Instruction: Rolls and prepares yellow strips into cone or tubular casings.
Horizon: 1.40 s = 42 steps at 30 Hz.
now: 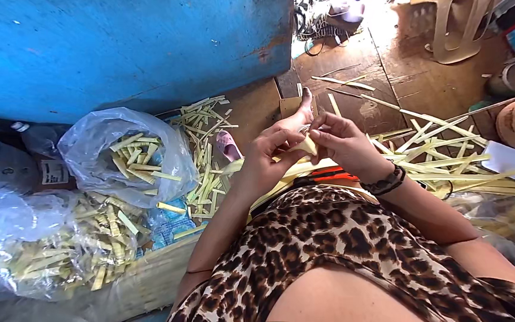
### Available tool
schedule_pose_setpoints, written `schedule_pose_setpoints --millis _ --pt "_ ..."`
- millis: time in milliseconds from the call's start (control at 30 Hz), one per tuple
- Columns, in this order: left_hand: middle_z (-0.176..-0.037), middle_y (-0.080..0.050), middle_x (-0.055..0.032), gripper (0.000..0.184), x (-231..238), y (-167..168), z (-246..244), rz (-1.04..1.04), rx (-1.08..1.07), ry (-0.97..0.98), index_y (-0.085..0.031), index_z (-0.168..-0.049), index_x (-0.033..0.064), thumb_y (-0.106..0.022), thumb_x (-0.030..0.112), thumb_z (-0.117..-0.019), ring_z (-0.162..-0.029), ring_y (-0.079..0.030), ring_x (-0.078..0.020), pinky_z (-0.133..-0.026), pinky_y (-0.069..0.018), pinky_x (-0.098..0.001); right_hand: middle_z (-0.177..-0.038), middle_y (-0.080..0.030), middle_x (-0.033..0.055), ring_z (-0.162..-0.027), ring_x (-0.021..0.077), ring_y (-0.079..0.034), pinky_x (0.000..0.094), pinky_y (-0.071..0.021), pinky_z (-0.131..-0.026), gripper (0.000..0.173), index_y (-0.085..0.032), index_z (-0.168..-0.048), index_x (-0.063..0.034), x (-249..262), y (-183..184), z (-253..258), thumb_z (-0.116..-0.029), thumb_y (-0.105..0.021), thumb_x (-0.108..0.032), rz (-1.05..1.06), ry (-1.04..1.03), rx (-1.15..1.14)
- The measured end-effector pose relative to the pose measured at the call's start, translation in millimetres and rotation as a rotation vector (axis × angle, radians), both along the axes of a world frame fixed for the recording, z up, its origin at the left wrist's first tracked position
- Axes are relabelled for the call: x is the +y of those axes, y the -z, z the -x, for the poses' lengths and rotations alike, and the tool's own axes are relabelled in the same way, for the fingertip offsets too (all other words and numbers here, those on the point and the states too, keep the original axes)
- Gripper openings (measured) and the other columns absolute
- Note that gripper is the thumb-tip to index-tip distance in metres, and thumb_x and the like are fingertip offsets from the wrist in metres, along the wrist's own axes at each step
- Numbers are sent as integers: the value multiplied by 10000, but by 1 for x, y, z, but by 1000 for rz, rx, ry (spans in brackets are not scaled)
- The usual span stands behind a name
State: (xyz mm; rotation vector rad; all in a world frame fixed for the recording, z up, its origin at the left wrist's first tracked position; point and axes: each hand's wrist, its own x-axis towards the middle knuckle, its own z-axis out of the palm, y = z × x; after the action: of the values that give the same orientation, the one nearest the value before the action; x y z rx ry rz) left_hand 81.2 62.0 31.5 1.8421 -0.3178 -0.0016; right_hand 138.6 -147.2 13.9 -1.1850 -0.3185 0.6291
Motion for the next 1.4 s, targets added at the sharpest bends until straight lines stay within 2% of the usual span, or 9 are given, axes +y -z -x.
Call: schedule_pose_setpoints --millis 300,433,567,700,833,967,1100,1267,1400 --pt "-1062 -639 -50 167 -3 2 -1 -70 -34 -48 -728 -1078 64 -752 93 -916 -918 -661 -100 -777 -607 -254 -868 -689 72 -647 121 -687 268 -610 -579 177 -572 -1168 -86 -6 -3 7 -1101 -442 -186 58 -55 -108" --pt "-1074 -619 -45 237 -2 0 -1 -74 -29 -57 -698 -1119 53 -772 137 -910 -930 -644 -84 -808 -587 -234 -965 -685 28 -834 120 -710 320 -644 -725 288 -642 -1130 -67 -5 -7 8 -1096 -448 -277 124 -123 -232" --pt "-1048 -615 -54 183 -3 0 0 -91 -90 -70 -721 -1062 42 -781 97 -898 -928 -655 -90 -792 -606 -237 -860 -678 50 -622 79 -646 220 -570 -556 252 -614 -1188 -103 -3 -3 8 -1111 -402 -217 21 -26 -36" --pt "-1111 -580 -68 205 -3 -3 1 -131 -80 -92 -700 -1074 44 -781 119 -901 -975 -642 -91 -782 -601 -228 -987 -678 28 -816 98 -691 292 -628 -705 285 -618 -1198 -38 1 -2 12 -1074 -491 -261 125 -42 -305" --pt "-1163 -568 -71 143 -4 -2 1 -105 -104 -104 -708 -1000 54 -790 86 -888 -988 -645 -91 -799 -615 -239 -841 -681 40 -577 58 -616 193 -534 -504 314 -633 -1185 -113 0 -4 12 -1120 -359 -252 61 27 13" --pt "-1200 -551 -92 210 -3 -4 1 -114 -49 -87 -691 -1062 38 -790 85 -883 -969 -659 -91 -767 -620 -234 -1063 -670 63 -857 99 -684 276 -623 -728 343 -593 -1274 11 -1 4 15 -1070 -514 -252 227 0 -462" --pt "-1150 -647 -61 174 -4 8 -4 -71 -50 -88 -719 -1021 41 -801 77 -872 -949 -685 -100 -818 -624 -269 -719 -673 34 -495 68 -599 207 -523 -442 388 -642 -1202 -99 -3 2 17 -1127 -318 -298 68 34 87" --pt "-909 -719 -14 148 -2 8 -4 -26 31 -94 -682 -1053 64 -748 85 -922 -764 -690 -67 -698 -597 -237 -1168 -656 126 -1013 150 -653 305 -584 -855 389 -596 -1324 34 -8 10 20 -984 -650 -149 387 157 -742" --pt "-970 -743 -31 203 -2 16 -5 40 24 -49 -722 -1089 42 -770 29 -892 -854 -713 -92 -793 -620 -289 -787 -694 31 -530 59 -614 203 -540 -475 403 -639 -1318 -115 -12 5 15 -1124 -320 -268 65 18 120"
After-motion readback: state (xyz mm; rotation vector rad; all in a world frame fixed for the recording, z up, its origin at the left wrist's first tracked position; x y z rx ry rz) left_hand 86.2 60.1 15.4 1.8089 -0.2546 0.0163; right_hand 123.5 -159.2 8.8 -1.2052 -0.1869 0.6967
